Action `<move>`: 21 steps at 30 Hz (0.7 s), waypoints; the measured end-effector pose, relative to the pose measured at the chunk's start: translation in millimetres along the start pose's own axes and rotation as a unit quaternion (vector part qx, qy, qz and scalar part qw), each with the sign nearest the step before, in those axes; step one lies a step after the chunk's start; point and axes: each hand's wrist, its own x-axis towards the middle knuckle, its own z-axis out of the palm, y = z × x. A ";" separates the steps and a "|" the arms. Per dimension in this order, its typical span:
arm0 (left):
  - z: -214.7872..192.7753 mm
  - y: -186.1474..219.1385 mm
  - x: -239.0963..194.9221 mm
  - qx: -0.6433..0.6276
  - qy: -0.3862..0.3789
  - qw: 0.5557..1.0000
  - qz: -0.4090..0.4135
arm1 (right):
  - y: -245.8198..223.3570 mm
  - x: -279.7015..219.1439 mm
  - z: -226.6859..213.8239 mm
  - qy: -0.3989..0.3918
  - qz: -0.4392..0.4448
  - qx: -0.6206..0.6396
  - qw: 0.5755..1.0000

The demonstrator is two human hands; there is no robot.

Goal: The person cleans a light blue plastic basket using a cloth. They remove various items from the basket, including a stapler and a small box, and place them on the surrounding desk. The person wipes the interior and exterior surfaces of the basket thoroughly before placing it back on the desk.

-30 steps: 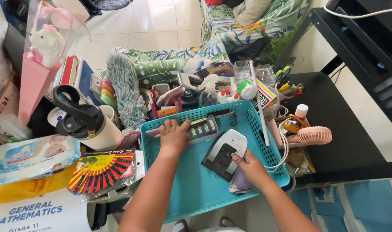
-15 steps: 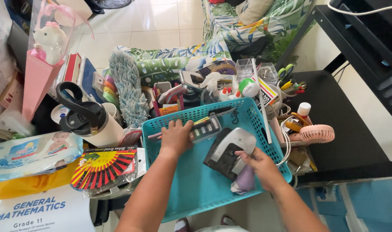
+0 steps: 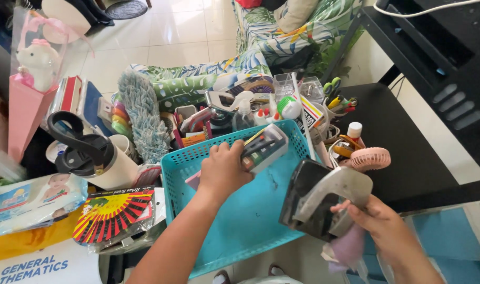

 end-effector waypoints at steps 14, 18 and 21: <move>-24.8 125.4 46.7 -0.050 0.040 0.977 0.201 | 35.1 -57.7 -65.8 0.103 0.015 0.044 0.994; -15.6 160.8 71.8 -0.024 0.051 0.968 0.246 | 27.4 -66.5 -62.5 0.117 0.014 0.059 0.991; 17.2 176.3 91.8 -0.002 0.030 0.965 0.259 | 39.6 -64.6 -55.9 0.132 0.017 0.062 0.989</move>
